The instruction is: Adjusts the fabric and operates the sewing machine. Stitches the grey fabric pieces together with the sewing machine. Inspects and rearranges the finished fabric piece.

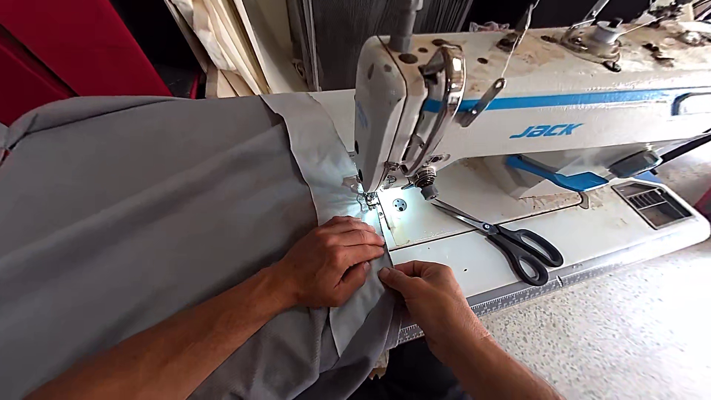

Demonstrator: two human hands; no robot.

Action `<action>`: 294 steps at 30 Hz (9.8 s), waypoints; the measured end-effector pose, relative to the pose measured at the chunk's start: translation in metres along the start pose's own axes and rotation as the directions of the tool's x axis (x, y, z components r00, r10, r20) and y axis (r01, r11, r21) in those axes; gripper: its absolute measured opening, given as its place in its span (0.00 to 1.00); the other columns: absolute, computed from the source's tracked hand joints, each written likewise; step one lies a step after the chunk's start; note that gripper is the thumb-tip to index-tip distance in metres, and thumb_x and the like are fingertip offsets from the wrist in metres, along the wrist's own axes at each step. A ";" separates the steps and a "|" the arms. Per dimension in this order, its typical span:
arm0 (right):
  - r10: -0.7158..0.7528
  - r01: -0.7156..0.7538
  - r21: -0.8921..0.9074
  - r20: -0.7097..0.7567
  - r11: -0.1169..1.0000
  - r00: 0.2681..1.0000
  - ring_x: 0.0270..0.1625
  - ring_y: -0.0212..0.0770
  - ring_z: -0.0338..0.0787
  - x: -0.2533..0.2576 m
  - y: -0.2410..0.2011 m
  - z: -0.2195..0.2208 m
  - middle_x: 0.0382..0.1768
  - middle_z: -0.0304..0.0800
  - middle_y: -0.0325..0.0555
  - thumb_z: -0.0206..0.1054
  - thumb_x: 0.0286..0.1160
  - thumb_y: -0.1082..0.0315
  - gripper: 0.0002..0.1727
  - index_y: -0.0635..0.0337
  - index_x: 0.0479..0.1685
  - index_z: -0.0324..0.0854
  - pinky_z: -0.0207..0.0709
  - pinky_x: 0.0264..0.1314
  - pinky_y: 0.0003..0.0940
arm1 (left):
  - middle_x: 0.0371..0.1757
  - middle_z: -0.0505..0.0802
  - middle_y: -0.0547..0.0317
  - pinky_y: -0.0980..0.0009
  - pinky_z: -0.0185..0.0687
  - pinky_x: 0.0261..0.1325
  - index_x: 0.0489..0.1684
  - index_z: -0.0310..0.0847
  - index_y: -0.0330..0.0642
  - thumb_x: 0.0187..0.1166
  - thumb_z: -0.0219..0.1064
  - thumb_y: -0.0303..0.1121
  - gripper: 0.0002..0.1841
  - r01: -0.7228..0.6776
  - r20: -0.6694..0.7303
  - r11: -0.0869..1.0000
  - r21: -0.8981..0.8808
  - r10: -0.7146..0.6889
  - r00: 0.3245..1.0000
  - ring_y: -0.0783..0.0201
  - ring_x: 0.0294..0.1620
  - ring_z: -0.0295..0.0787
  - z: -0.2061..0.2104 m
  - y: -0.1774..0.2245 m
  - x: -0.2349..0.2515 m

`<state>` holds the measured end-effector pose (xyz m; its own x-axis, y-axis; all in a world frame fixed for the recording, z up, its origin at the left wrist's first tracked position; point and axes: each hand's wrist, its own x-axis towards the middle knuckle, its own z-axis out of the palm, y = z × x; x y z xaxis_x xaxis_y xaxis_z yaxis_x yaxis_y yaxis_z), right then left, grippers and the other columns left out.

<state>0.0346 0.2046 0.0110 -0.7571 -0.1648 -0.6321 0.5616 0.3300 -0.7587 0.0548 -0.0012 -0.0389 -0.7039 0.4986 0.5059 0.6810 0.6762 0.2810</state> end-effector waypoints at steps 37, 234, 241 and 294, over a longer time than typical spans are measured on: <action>0.048 -0.048 0.002 -0.005 0.999 0.999 0.24 0.39 0.90 0.000 -0.005 0.002 0.23 0.90 0.49 0.68 0.82 0.68 0.10 0.63 0.33 0.88 0.85 0.26 0.31 | 0.71 0.91 0.67 0.63 0.67 0.86 0.65 0.91 0.51 0.83 0.51 0.35 0.22 -0.031 0.105 0.996 0.087 0.022 0.994 0.62 0.82 0.77 -0.005 -0.009 -0.005; -0.294 0.239 0.341 0.119 0.909 0.949 0.17 0.34 0.81 -0.013 0.065 -0.014 0.15 0.85 0.47 0.73 0.76 0.70 0.10 0.64 0.26 0.91 0.74 0.19 0.27 | 0.28 0.85 0.58 0.72 0.73 0.17 0.36 0.92 0.38 0.71 0.63 0.27 0.09 0.540 -0.249 0.635 0.552 -0.493 0.834 0.63 0.21 0.81 0.052 0.203 0.015; -0.341 0.314 0.246 0.075 0.917 0.937 0.22 0.38 0.90 -0.012 0.068 -0.014 0.20 0.91 0.46 0.71 0.79 0.70 0.10 0.63 0.28 0.89 0.88 0.27 0.34 | 0.85 0.74 0.37 0.18 0.59 0.71 0.84 0.75 0.52 0.87 0.42 0.63 0.36 0.929 -0.436 0.053 0.366 -0.872 0.222 0.27 0.84 0.66 -0.079 0.136 -0.146; -0.511 0.507 -0.062 -0.108 0.859 0.853 0.16 0.26 0.81 -0.022 0.073 0.011 0.15 0.84 0.32 0.66 0.77 0.64 0.11 0.54 0.29 0.90 0.73 0.18 0.24 | 0.43 0.86 0.61 0.70 0.84 0.40 0.65 0.91 0.55 0.79 0.61 0.30 0.19 0.085 0.148 0.995 0.059 -0.093 0.985 0.67 0.40 0.84 -0.014 0.006 0.029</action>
<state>0.0965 0.2219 -0.0322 -0.9687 -0.2087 -0.1341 0.0780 0.2571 -0.9632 0.0414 0.0094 -0.0108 -0.7866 0.5081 0.3510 0.6051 0.7474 0.2742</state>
